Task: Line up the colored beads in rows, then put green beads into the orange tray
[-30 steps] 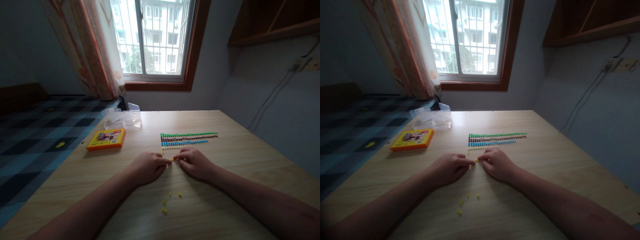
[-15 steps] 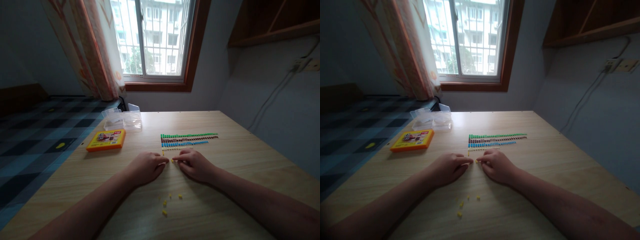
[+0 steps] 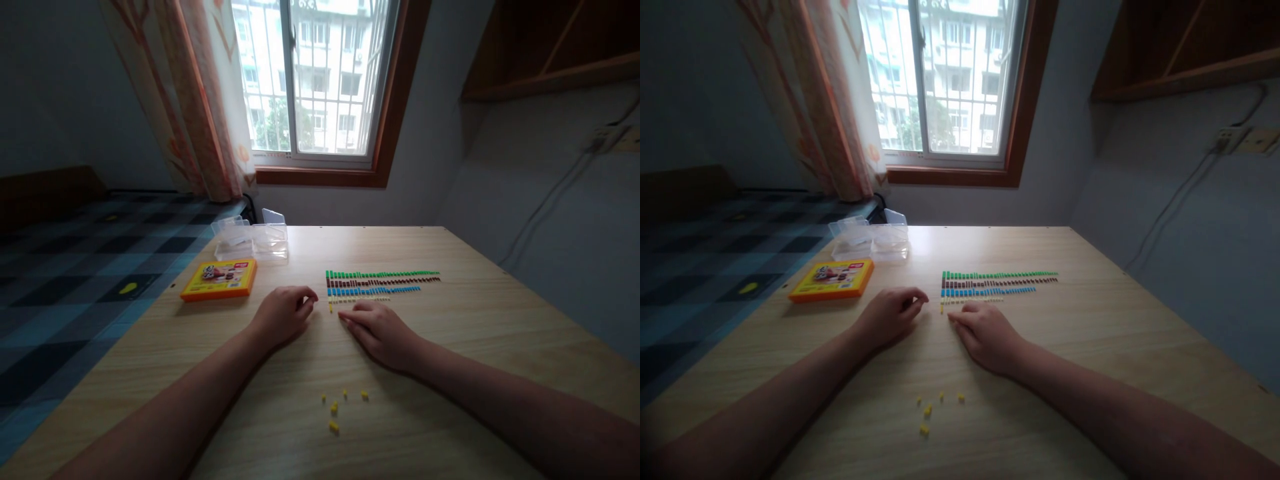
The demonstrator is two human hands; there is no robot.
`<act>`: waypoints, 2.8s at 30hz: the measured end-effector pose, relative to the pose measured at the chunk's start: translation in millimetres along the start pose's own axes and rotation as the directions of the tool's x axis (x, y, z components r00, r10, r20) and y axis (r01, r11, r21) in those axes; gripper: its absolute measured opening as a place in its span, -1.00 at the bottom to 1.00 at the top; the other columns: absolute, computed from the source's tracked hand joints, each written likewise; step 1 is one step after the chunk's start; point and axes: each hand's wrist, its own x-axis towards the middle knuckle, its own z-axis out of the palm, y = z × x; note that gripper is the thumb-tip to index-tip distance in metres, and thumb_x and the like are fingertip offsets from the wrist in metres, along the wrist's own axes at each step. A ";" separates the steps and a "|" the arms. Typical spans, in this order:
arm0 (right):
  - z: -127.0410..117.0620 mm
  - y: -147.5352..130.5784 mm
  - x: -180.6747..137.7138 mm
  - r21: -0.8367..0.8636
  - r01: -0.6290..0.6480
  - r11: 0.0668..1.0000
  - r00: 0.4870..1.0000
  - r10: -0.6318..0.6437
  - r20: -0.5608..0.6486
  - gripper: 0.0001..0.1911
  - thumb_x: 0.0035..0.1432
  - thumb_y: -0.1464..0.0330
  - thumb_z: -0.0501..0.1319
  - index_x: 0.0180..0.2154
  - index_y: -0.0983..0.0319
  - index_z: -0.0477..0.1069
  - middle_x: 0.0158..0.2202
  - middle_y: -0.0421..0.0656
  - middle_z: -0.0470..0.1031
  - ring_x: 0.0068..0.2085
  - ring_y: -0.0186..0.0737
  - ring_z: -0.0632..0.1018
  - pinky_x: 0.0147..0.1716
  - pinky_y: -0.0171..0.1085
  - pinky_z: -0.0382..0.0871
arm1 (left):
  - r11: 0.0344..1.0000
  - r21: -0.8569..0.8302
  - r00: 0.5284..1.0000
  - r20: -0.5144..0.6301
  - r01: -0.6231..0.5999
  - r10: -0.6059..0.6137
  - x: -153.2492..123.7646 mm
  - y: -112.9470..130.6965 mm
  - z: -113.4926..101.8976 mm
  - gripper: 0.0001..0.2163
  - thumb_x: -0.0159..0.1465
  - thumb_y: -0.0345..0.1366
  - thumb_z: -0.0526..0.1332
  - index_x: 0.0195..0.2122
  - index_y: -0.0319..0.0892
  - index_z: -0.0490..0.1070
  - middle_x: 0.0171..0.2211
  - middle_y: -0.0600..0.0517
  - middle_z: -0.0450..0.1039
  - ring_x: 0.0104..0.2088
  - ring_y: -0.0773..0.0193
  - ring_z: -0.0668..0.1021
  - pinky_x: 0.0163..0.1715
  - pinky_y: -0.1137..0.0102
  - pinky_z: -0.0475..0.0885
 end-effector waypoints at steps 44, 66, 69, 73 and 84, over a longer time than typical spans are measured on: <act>3.6 7.7 11.7 -0.056 -0.034 0.998 0.999 0.034 0.003 -0.63 0.37 0.40 0.07 0.11 0.15 0.51 -0.20 -0.08 0.51 -0.18 -0.19 0.51 -0.15 -0.25 0.35 | 0.973 0.122 0.973 0.152 -0.196 0.176 -6.1 7.6 1.1 -0.71 0.34 -0.27 0.14 -0.04 0.08 0.62 -0.26 0.02 0.63 -0.33 0.22 0.61 -0.31 0.39 0.42; 3.8 9.5 11.5 -0.052 -0.047 0.998 0.999 0.046 -0.015 -0.66 0.38 0.38 0.09 0.07 0.11 0.54 -0.20 -0.10 0.52 -0.21 -0.21 0.53 -0.18 -0.26 0.36 | 0.975 0.110 0.971 0.158 -0.196 0.177 -5.9 7.1 0.0 -0.71 0.32 -0.29 0.14 -0.08 0.06 0.64 -0.29 0.03 0.62 -0.35 0.24 0.59 -0.33 0.40 0.41; 2.4 9.5 11.2 -0.058 -0.055 0.997 0.998 0.054 -0.016 -0.66 0.38 0.37 0.09 0.07 0.11 0.54 -0.20 -0.09 0.52 -0.22 -0.20 0.53 -0.20 -0.25 0.35 | 0.975 0.111 0.972 0.158 -0.191 0.173 -5.8 9.1 -0.4 -0.71 0.33 -0.28 0.14 -0.08 0.07 0.64 -0.27 0.03 0.62 -0.35 0.22 0.59 -0.34 0.38 0.41; -4.3 3.0 5.9 0.037 -0.021 0.999 0.998 0.023 -0.063 -0.66 0.38 0.39 0.08 0.05 0.16 0.54 -0.24 -0.08 0.51 -0.24 -0.20 0.51 -0.21 -0.23 0.36 | 0.974 0.106 0.970 0.163 -0.200 0.181 -5.2 10.2 -1.0 -0.72 0.33 -0.27 0.14 -0.08 0.04 0.64 -0.25 0.02 0.63 -0.32 0.21 0.60 -0.30 0.37 0.42; -13.9 -46.5 -26.9 0.122 0.540 0.833 0.817 -0.554 0.159 -0.79 0.32 0.26 0.18 -0.20 0.17 0.58 -0.37 -0.17 0.45 -0.40 -0.28 0.40 -0.41 -0.25 0.24 | 0.973 0.097 0.968 0.166 -0.208 0.190 -4.9 8.5 -0.7 -0.73 0.34 -0.26 0.13 -0.09 0.00 0.63 -0.19 0.01 0.65 -0.23 0.16 0.62 -0.20 0.32 0.47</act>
